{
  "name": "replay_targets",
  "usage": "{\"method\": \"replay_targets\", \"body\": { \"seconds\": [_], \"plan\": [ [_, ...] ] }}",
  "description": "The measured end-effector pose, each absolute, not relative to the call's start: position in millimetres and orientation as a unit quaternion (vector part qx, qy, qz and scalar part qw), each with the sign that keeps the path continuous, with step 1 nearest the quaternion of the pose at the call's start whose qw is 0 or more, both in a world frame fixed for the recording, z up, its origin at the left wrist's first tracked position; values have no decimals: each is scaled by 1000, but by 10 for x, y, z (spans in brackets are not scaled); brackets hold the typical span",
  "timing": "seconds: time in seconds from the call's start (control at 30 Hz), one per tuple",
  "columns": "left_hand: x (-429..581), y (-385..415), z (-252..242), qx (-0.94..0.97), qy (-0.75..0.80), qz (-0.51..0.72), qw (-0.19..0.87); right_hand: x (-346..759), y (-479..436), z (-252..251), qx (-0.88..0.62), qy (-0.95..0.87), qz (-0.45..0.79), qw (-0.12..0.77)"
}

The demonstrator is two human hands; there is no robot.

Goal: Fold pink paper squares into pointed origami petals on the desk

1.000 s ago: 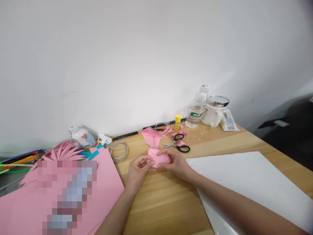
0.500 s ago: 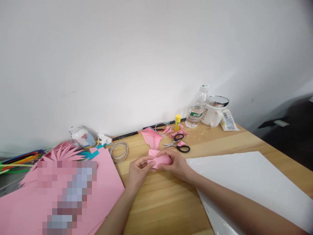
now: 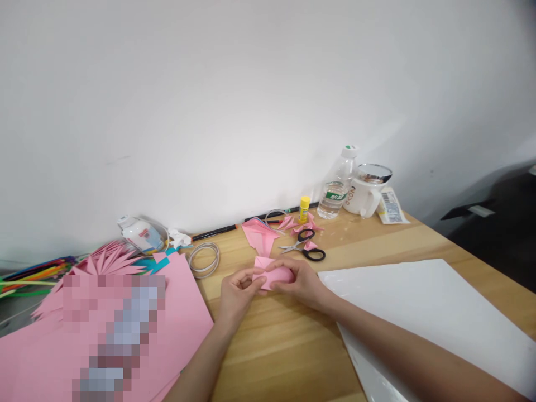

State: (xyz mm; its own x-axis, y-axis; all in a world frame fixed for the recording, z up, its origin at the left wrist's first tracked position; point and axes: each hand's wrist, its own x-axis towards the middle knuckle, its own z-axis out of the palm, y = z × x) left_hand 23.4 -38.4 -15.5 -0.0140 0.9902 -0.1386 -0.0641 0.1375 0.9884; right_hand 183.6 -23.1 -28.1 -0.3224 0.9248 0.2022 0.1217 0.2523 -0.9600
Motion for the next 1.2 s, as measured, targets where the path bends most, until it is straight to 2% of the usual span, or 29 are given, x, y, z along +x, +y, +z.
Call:
{"method": "replay_targets", "body": {
  "seconds": [1.0,1.2],
  "plan": [
    [220,-412,-221,496,526,470,507,1819,-236,-315,-397,-635,514,417],
    [227,-409,-182,497,496,455,547,1831,-219,-314,-422,-627,497,426]
  ]
}}
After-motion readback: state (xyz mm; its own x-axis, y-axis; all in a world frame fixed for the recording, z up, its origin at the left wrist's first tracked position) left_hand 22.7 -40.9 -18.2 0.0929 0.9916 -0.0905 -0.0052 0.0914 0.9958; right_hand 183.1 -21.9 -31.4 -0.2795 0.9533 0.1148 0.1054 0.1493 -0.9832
